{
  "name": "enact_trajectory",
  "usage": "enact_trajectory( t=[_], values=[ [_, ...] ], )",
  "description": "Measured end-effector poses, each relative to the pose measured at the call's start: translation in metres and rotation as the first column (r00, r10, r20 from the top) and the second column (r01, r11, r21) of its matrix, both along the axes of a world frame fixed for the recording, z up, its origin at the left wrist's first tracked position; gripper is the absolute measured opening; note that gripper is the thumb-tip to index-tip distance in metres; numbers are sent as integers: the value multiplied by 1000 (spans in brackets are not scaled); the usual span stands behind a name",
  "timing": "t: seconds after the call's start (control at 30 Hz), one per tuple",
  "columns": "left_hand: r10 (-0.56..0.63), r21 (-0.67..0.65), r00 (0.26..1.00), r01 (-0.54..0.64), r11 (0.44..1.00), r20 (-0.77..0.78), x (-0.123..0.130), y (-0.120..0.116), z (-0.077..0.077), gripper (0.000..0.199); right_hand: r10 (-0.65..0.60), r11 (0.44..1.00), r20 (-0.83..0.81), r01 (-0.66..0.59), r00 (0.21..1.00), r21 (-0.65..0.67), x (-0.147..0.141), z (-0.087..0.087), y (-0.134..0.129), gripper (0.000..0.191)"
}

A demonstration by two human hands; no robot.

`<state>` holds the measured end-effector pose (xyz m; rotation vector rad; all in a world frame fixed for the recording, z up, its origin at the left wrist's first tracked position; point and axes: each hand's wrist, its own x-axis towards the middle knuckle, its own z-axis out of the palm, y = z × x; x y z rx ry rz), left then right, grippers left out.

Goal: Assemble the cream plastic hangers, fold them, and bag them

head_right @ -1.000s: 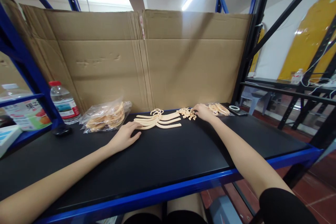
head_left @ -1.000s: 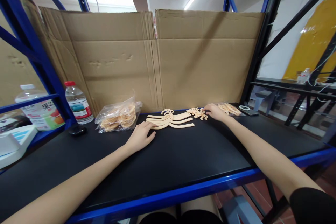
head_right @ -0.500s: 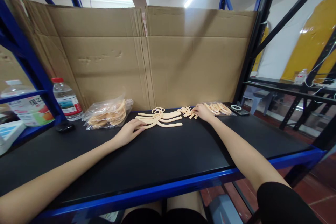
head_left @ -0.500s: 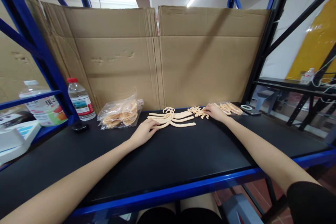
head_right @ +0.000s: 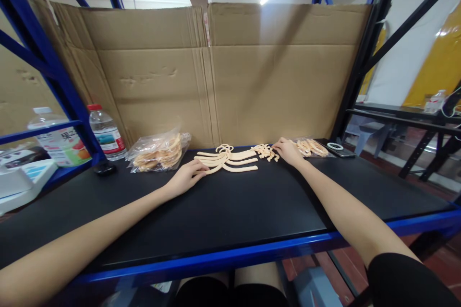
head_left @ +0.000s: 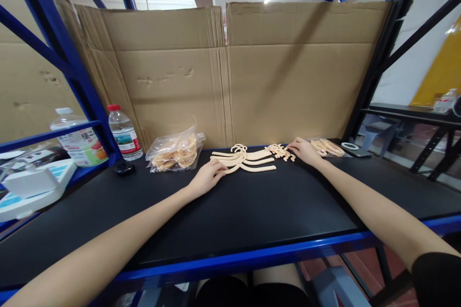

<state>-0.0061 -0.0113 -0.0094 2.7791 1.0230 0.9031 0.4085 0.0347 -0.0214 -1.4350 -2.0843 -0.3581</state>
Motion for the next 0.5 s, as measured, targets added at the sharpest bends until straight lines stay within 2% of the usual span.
enact_trajectory(
  t=[0.27,0.4,0.5],
  values=[
    [14,15,1000,-14,1000,-2,1,1,0,13,-28,999,-48,26,998,-45,-6,2,-2,21],
    [18,15,1000,-18,1000,-9,1,1,-1,16,-96,995,-179,89,979,-46,-7,2,-4,20],
    [20,11,1000,-20,1000,-10,0,0,-1,17,-144,989,-328,144,934,-26,-6,4,-8,22]
  ],
)
